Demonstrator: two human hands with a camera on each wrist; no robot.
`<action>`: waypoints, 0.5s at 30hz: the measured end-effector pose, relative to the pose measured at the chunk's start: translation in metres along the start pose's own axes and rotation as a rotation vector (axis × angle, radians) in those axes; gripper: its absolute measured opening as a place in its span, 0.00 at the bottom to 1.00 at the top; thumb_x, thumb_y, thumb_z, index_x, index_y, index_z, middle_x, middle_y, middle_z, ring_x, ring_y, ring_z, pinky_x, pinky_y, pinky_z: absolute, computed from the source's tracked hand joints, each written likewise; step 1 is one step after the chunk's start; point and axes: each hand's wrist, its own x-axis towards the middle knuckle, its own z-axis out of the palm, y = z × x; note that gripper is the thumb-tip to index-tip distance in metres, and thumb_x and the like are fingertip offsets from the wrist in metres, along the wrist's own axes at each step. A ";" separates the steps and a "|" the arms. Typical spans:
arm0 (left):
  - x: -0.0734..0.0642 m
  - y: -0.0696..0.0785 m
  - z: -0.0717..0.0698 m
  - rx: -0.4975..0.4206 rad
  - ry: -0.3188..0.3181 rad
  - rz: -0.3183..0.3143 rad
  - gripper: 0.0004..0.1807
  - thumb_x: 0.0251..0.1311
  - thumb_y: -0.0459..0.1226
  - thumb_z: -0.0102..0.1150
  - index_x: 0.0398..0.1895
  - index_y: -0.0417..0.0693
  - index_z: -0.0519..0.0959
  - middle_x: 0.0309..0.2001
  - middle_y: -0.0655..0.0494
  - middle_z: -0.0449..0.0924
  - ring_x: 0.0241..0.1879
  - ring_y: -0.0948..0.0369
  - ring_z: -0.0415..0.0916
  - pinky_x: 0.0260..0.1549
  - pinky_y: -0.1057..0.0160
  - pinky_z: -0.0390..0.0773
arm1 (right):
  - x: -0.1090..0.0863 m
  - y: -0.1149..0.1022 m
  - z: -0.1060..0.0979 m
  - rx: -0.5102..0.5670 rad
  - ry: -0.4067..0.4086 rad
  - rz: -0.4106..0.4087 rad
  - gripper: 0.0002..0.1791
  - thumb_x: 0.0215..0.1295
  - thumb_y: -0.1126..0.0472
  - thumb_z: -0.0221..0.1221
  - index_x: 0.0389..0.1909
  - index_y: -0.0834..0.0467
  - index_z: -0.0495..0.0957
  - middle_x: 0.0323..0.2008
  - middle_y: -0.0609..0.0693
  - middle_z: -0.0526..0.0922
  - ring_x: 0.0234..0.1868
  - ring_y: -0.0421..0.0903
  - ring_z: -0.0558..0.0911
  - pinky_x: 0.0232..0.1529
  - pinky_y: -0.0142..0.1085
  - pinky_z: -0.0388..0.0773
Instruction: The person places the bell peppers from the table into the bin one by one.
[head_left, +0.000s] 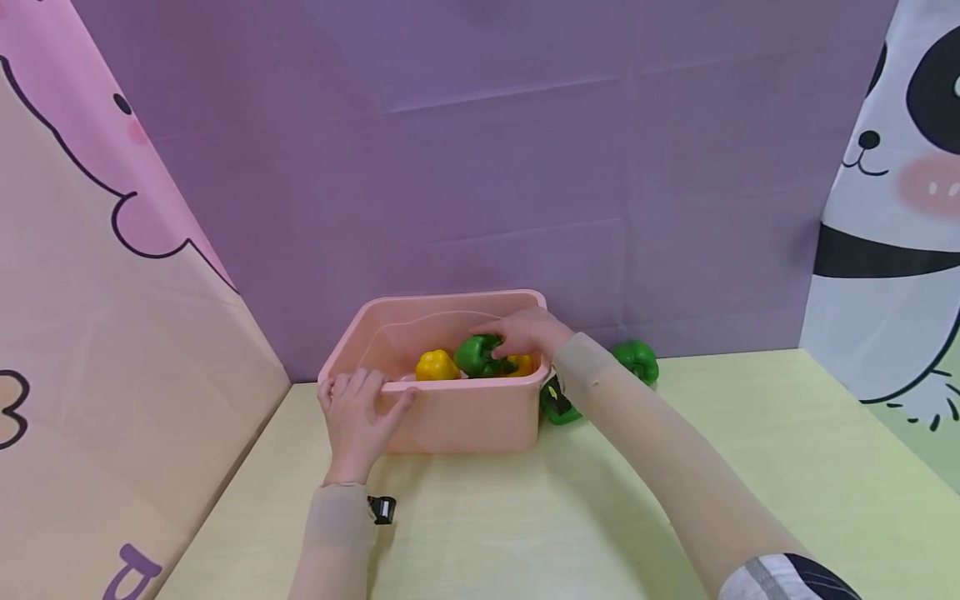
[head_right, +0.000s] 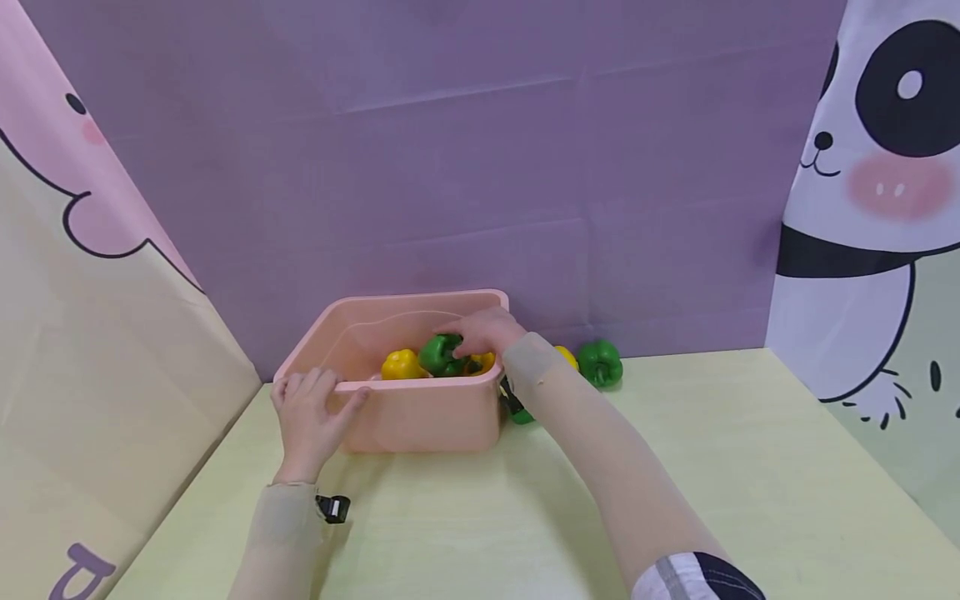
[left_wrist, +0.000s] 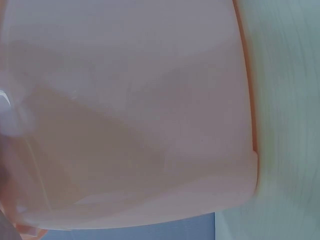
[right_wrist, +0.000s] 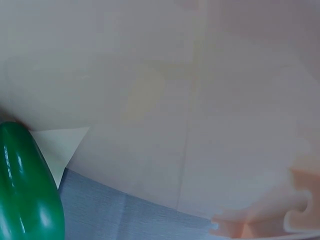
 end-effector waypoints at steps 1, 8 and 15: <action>0.000 0.000 0.000 -0.001 0.000 0.001 0.23 0.55 0.58 0.61 0.32 0.48 0.74 0.31 0.54 0.72 0.38 0.50 0.63 0.54 0.40 0.49 | 0.000 0.000 0.000 -0.005 -0.003 0.006 0.33 0.67 0.52 0.59 0.72 0.41 0.61 0.64 0.45 0.72 0.58 0.46 0.74 0.65 0.46 0.62; 0.000 -0.001 0.001 -0.006 0.004 0.008 0.25 0.57 0.61 0.58 0.32 0.48 0.74 0.30 0.54 0.72 0.38 0.50 0.63 0.54 0.40 0.49 | -0.001 -0.001 0.001 0.024 -0.024 0.046 0.33 0.69 0.52 0.58 0.73 0.39 0.59 0.64 0.45 0.73 0.57 0.46 0.74 0.64 0.48 0.63; 0.000 0.000 0.001 -0.007 0.001 0.007 0.29 0.59 0.65 0.52 0.32 0.48 0.74 0.30 0.54 0.71 0.38 0.50 0.63 0.55 0.40 0.49 | -0.001 -0.001 0.003 0.062 -0.025 0.075 0.33 0.69 0.54 0.57 0.73 0.38 0.59 0.63 0.45 0.73 0.57 0.46 0.74 0.64 0.48 0.62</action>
